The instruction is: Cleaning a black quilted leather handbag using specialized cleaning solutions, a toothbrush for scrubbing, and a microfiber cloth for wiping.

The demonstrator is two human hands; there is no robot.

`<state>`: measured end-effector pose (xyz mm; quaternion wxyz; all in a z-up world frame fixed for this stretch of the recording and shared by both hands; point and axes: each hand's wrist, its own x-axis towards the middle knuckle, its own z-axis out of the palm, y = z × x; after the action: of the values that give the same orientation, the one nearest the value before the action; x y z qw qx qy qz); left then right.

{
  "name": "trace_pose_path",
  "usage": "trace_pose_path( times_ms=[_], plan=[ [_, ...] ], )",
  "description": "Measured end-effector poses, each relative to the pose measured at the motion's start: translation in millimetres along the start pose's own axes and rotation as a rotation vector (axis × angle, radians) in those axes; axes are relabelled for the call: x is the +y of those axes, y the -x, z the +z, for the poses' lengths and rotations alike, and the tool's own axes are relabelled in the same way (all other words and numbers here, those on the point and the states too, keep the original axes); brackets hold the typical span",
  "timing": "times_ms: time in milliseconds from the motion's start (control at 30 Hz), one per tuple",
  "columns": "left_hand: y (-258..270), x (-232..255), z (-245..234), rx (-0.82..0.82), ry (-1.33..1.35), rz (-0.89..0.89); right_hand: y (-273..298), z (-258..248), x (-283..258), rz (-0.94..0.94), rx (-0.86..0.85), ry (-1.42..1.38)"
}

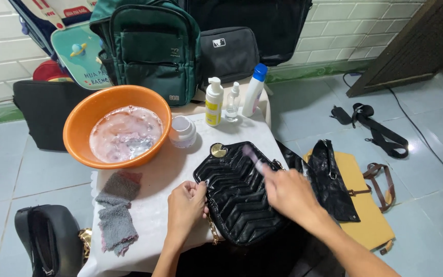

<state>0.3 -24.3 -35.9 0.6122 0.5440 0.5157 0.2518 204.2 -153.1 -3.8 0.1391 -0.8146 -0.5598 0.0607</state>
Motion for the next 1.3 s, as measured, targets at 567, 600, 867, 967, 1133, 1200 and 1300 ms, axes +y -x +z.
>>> trace_pose_path(
  times_ms=[567, 600, 867, 967, 1133, 1200, 1300],
  plan=[
    [5, 5, -4, -0.010, 0.007, -0.005, -19, 14, -12, -0.009, -0.001, 0.118],
    [4, 5, -4, -0.012, 0.017, -0.006, -16, 18, -13, -0.098, 0.000, 0.127],
    [2, 5, -5, -0.021, -0.003, 0.008, -10, 0, -13, -0.005, 0.045, 0.014],
    [-1, 3, -4, -0.040, -0.004, 0.005, 3, -14, -22, -0.088, -0.091, -0.171],
    [1, 2, -5, -0.041, 0.011, 0.006, 3, -4, 9, -0.061, 0.013, -0.010],
    [0, 4, -5, -0.035, -0.006, 0.000, 16, -16, -11, -0.036, -0.065, -0.092],
    [1, 3, -4, -0.034, -0.024, 0.001, 12, -15, 7, 0.025, -0.081, -0.056]
  ],
)
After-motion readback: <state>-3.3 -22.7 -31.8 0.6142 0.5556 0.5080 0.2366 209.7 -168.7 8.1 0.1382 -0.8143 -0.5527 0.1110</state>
